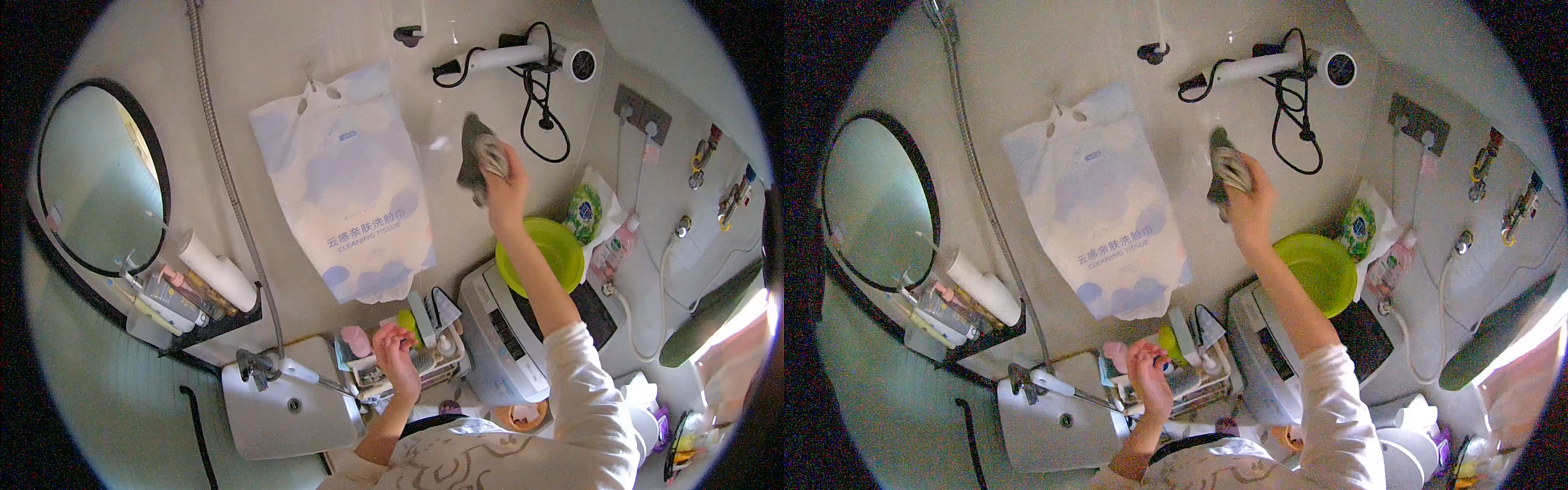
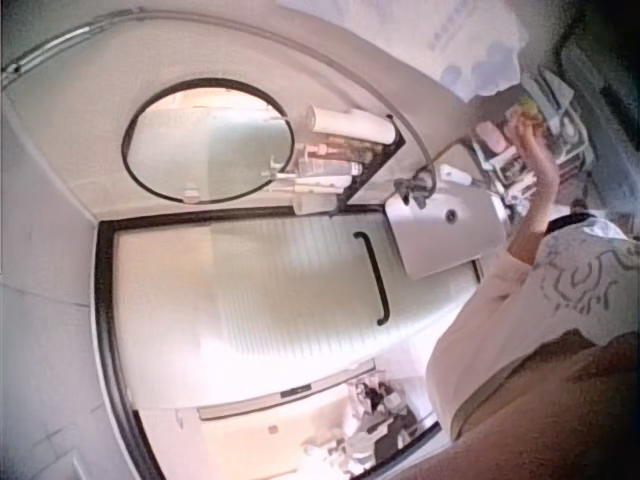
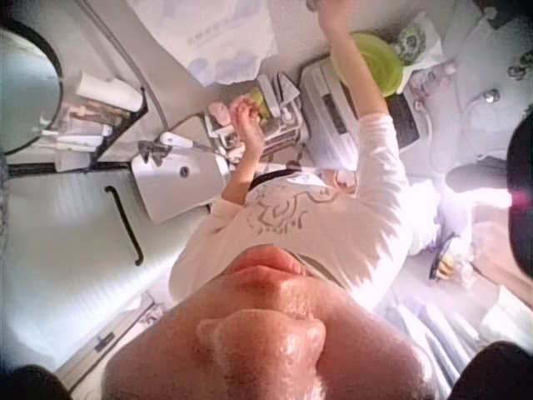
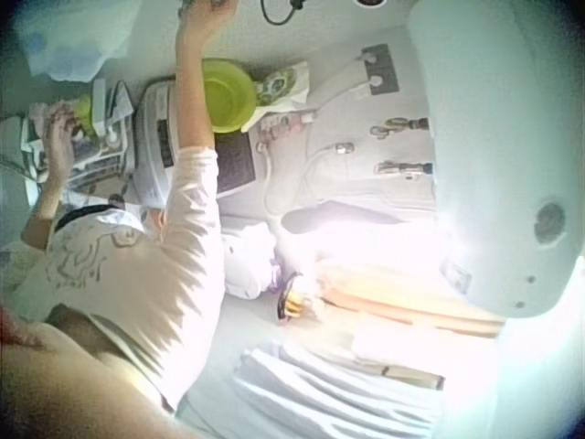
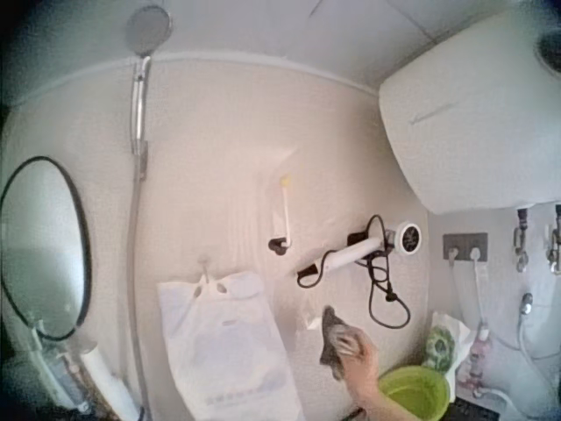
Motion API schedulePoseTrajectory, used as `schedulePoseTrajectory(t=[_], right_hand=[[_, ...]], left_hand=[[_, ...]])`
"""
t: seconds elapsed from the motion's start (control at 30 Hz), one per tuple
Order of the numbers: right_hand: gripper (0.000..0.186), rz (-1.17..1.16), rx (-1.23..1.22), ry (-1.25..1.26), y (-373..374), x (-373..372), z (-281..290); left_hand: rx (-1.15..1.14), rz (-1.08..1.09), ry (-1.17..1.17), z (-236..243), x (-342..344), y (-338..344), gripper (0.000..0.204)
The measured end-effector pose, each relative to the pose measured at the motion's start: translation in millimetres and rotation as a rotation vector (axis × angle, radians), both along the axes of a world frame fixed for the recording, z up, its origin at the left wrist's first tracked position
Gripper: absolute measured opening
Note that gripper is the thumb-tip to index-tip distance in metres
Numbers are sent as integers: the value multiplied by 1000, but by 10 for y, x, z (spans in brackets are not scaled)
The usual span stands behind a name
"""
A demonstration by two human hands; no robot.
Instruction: The person wets a cloth at the sink, then wipes the frosted glass shower door, the sink basin, and the surrounding countertop. They continue wiping the wall tiles, a plastic bag, and a wall-mounted hairdryer, using the cloth to clean multiple surfaces in the bathroom.
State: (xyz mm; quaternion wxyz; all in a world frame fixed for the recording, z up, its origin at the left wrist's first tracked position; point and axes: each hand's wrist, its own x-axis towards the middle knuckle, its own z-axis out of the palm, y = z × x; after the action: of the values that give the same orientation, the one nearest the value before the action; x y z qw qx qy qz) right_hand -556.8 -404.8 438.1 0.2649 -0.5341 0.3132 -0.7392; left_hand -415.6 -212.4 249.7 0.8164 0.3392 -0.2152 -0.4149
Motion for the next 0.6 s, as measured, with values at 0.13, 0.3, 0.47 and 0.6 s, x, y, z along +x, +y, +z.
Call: schedulePoseTrajectory(t=[0.13,0.3,0.47,0.6], right_hand=[[43,-262,-560,686,-624,276,154],[33,-188,-556,864,-834,308,-394],[29,-10,-417,938,-690,-30,-1300],[36,122,287,173,-549,-137,-1382]], left_hand=[[-25,-35,-25,9,-117,-14,16],[-11,-20,-45,-74,-137,5,14],[-12,0,-134,-118,-121,-10,17],[-32,13,-168,-80,-132,-44,19]])
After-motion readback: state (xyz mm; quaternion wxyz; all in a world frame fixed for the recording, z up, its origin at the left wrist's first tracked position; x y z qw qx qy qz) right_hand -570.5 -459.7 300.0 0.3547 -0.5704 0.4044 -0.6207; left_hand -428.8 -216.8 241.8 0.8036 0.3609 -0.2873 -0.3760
